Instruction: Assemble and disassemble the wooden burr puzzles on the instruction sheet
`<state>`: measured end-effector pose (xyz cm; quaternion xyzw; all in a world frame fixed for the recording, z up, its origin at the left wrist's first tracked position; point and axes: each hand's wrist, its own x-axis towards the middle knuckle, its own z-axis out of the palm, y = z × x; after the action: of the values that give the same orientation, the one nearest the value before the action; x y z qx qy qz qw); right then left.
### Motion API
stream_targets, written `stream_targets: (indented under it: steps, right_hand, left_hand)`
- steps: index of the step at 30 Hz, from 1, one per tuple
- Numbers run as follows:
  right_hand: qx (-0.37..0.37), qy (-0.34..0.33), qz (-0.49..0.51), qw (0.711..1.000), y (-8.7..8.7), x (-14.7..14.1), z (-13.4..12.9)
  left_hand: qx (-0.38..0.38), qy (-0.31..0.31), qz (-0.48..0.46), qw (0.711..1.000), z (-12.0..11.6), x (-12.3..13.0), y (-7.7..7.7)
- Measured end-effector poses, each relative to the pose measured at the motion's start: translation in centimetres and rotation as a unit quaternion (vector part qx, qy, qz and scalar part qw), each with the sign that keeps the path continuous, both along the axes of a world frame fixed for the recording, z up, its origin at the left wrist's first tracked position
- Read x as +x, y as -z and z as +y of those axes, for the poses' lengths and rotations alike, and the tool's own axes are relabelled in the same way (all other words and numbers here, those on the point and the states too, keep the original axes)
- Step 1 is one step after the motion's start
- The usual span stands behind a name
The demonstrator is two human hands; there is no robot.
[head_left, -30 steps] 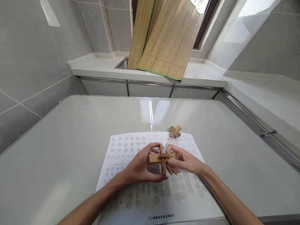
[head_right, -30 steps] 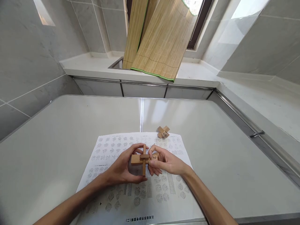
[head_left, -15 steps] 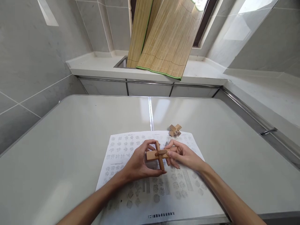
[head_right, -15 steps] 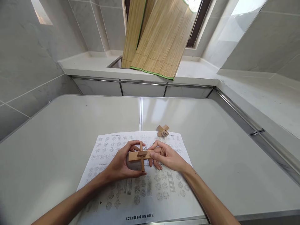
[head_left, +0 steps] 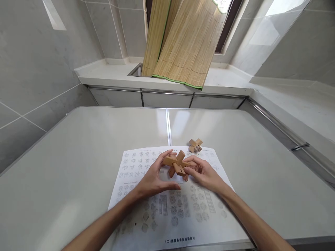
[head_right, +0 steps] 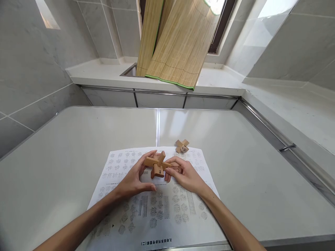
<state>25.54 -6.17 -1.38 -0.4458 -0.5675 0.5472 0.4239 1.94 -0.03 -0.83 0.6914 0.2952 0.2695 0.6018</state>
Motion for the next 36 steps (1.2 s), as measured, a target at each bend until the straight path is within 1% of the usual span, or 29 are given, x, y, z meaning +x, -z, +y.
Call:
stream_targets:
  steps: [4, 9, 15, 25, 29, 31, 36]
  right_hand:
    - [0.026, 0.01, -0.013, 1.0, 0.5, -0.5, -0.1]
    - [0.064, 0.053, -0.035, 0.996, 0.5, -1.1, -0.3]
    - [0.072, 0.081, -0.028, 0.994, 0.8, -1.5, -0.3]
    - [0.027, 0.084, -0.001, 0.996, 0.2, -1.4, -0.1]
    - [-0.013, 0.051, 0.03, 0.998, 0.1, -0.8, 0.1]
    - [-0.038, 0.026, 0.057, 0.997, 0.1, -0.5, 0.2]
    - [-0.087, -0.1, 0.144, 0.981, 0.0, 0.0, 0.2]
  left_hand:
    - [0.003, -0.002, 0.012, 1.0, -0.4, 0.3, -0.8]
    - [0.048, 0.004, -0.02, 0.999, -0.7, 0.6, -1.6]
    - [0.104, -0.007, -0.017, 0.994, -0.7, 0.5, -1.3]
    - [0.087, -0.011, -0.01, 0.996, -0.8, 0.6, -1.0]
    - [0.114, -0.022, -0.006, 0.993, -0.8, 0.5, -1.1]
    - [0.136, -0.015, -0.009, 0.991, -0.8, 0.5, -1.1]
    - [0.22, 0.025, -0.019, 0.975, -0.8, 0.6, -0.5]
